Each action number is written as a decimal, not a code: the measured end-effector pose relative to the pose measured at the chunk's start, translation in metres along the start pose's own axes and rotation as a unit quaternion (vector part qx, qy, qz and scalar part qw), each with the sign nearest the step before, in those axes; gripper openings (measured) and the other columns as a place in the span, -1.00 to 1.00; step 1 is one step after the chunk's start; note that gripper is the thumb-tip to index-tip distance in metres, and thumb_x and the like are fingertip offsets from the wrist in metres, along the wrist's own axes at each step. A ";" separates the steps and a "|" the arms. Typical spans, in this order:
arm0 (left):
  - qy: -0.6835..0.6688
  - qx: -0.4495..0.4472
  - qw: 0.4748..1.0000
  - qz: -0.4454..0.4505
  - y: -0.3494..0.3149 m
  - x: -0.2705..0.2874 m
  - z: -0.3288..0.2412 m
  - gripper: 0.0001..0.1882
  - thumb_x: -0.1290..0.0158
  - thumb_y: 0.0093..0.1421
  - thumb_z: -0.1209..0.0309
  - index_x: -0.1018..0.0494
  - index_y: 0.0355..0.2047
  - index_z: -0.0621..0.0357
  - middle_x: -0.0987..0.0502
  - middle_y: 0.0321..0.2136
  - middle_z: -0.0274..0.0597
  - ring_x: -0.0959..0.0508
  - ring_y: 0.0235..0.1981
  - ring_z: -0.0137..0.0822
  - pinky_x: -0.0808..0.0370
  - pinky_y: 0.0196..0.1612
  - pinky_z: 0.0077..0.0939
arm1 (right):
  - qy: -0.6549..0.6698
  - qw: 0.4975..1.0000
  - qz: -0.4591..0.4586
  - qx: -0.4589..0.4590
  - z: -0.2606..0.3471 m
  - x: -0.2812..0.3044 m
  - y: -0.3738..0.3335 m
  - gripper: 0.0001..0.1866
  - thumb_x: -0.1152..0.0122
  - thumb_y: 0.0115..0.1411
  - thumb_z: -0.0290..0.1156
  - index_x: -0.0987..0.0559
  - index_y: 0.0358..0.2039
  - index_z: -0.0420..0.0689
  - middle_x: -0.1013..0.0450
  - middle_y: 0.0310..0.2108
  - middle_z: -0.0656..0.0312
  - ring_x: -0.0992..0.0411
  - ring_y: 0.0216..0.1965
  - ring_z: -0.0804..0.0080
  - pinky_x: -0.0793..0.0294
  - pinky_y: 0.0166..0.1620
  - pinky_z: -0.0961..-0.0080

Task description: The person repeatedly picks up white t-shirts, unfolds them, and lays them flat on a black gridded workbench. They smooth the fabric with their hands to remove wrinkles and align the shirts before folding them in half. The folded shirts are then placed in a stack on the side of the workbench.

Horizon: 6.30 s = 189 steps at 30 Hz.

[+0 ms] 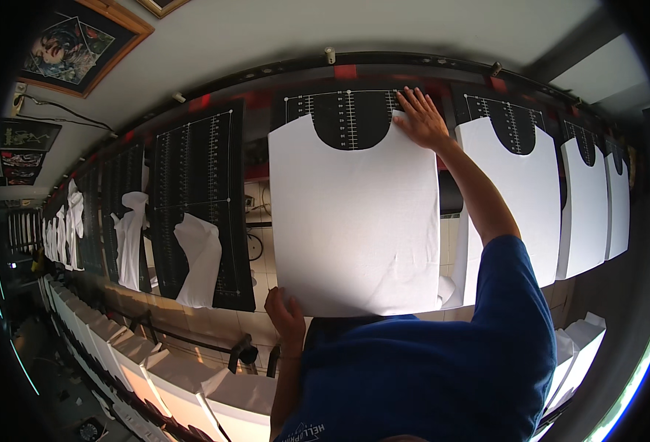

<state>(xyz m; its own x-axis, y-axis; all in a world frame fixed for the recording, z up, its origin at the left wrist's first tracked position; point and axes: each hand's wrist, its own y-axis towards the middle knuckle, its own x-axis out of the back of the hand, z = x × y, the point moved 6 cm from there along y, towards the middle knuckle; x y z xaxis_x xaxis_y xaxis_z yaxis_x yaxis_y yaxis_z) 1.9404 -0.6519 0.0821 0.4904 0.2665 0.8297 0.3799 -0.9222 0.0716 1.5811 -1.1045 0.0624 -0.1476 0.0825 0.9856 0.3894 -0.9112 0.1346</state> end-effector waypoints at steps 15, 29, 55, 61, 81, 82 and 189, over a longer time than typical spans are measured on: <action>0.179 0.089 0.971 -0.133 0.071 0.155 0.197 -0.60 -0.03 0.28 0.41 -0.32 0.08 0.35 -0.36 0.06 0.16 -0.35 0.13 0.13 -0.26 0.21 -0.01 | 0.051 0.981 0.187 -0.008 0.205 0.032 -0.307 -0.19 -0.09 0.25 0.15 -0.15 0.42 0.09 0.01 0.45 0.12 0.13 0.48 0.11 0.24 0.47 0.05; -0.044 -0.096 0.978 0.182 0.160 0.175 0.275 -0.79 0.00 0.33 0.34 -0.38 -0.37 0.25 -0.47 -0.44 0.13 -0.51 -0.35 0.12 -0.39 -0.31 -0.08 | 0.009 0.988 -0.020 -0.153 0.448 -0.039 -0.098 -0.24 0.11 0.37 0.12 -0.12 0.41 -0.08 0.01 0.45 0.05 0.11 0.47 0.05 0.25 0.45 -0.02; -0.132 -0.187 0.968 0.101 0.149 0.242 0.300 -0.69 -0.19 0.21 0.28 -0.43 -0.22 0.28 -0.54 -0.29 0.09 -0.55 -0.24 0.03 -0.46 -0.13 -0.13 | 0.267 0.921 0.141 -0.245 0.684 -0.033 -0.178 -0.68 -0.23 0.21 -0.13 -0.61 -0.23 -0.12 -0.58 -0.41 0.05 -0.58 -0.33 0.11 -0.50 -0.25 0.22; -0.157 -0.215 0.940 0.214 0.132 0.229 0.219 -0.70 -0.14 0.26 0.23 -0.46 -0.34 0.26 -0.55 -0.49 0.05 -0.61 -0.46 0.00 -0.52 -0.39 -0.16 | 0.598 0.787 0.062 -0.139 0.682 0.014 -0.145 -0.80 -0.23 0.26 -0.35 -0.51 -0.25 -0.23 -0.45 -0.46 0.24 -0.44 -0.43 0.42 -0.46 -0.32 0.44; -0.757 -0.143 0.599 0.217 0.269 0.454 0.142 -0.72 0.00 0.39 0.30 -0.43 -0.02 0.23 -0.57 -0.11 -0.20 -0.58 -0.06 -0.30 -0.48 0.04 -0.31 | 0.762 0.625 -0.153 -0.076 0.708 0.170 -0.116 -0.82 -0.02 0.31 -0.33 -0.46 -0.31 -0.18 -0.40 -0.42 0.25 -0.37 -0.39 0.49 -0.36 -0.28 0.55; -0.751 -0.157 0.609 0.201 0.279 0.471 0.139 -0.75 0.00 0.39 0.31 -0.46 -0.05 0.20 -0.58 -0.14 -0.22 -0.58 -0.07 -0.33 -0.48 0.02 -0.33 | 0.630 0.765 -0.117 -0.061 0.705 0.198 -0.106 -0.82 -0.09 0.26 -0.30 -0.49 -0.30 -0.16 -0.44 -0.42 0.20 -0.44 -0.40 0.38 -0.42 -0.30 0.45; -0.041 -0.307 0.943 0.119 0.533 0.157 0.278 -0.83 -0.04 0.34 0.38 -0.36 -0.32 0.22 -0.51 -0.44 0.00 -0.53 -0.43 0.06 -0.44 -0.40 -0.18 | 0.178 0.979 -0.087 -0.047 0.480 -0.041 0.121 -0.88 -0.20 0.27 -0.32 -0.53 -0.27 -0.07 -0.57 -0.36 0.21 -0.58 -0.42 0.14 -0.56 -0.42 0.31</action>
<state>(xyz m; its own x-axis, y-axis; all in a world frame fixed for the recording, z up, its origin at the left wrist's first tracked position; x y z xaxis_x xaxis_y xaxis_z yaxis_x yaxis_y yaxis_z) 2.4380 -1.0234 0.0966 0.5739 0.0292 0.8184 -0.2620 -0.9403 0.2172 2.0709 -1.0237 0.0875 -0.5189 0.1084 0.8479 0.2472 -0.9305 0.2703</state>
